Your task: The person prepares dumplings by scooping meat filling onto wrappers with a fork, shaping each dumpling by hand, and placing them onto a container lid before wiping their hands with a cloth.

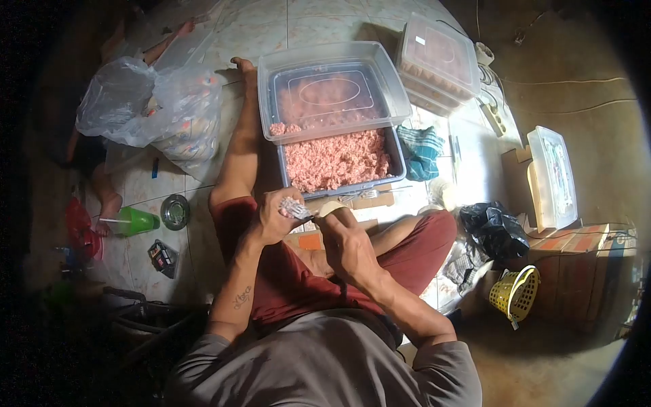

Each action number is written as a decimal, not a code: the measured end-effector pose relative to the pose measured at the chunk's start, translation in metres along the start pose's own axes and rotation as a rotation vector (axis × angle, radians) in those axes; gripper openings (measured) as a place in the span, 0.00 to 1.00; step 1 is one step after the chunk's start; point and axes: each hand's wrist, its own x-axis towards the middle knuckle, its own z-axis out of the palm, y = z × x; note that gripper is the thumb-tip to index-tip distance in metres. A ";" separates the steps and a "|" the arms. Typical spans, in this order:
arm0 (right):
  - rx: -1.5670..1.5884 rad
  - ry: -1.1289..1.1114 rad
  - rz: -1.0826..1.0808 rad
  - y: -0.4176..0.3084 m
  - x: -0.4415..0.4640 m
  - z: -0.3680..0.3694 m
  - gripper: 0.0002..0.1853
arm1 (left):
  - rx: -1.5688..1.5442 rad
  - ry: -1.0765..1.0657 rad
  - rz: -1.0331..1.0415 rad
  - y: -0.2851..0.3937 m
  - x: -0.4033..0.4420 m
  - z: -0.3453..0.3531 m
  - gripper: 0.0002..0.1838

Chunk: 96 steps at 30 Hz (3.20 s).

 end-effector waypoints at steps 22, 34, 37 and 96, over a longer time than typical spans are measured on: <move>0.031 0.079 0.275 -0.022 0.013 -0.013 0.08 | 0.317 0.122 0.026 0.010 -0.009 0.008 0.23; 1.085 -0.047 1.097 0.079 -0.055 0.007 0.03 | -0.448 0.069 -0.089 -0.016 -0.024 -0.001 0.17; 0.318 0.026 0.459 0.021 -0.023 -0.015 0.07 | -0.191 0.034 -0.067 -0.004 -0.012 0.002 0.15; 0.347 -0.069 0.494 0.025 -0.004 -0.007 0.07 | -0.127 0.117 0.059 -0.009 0.010 0.010 0.18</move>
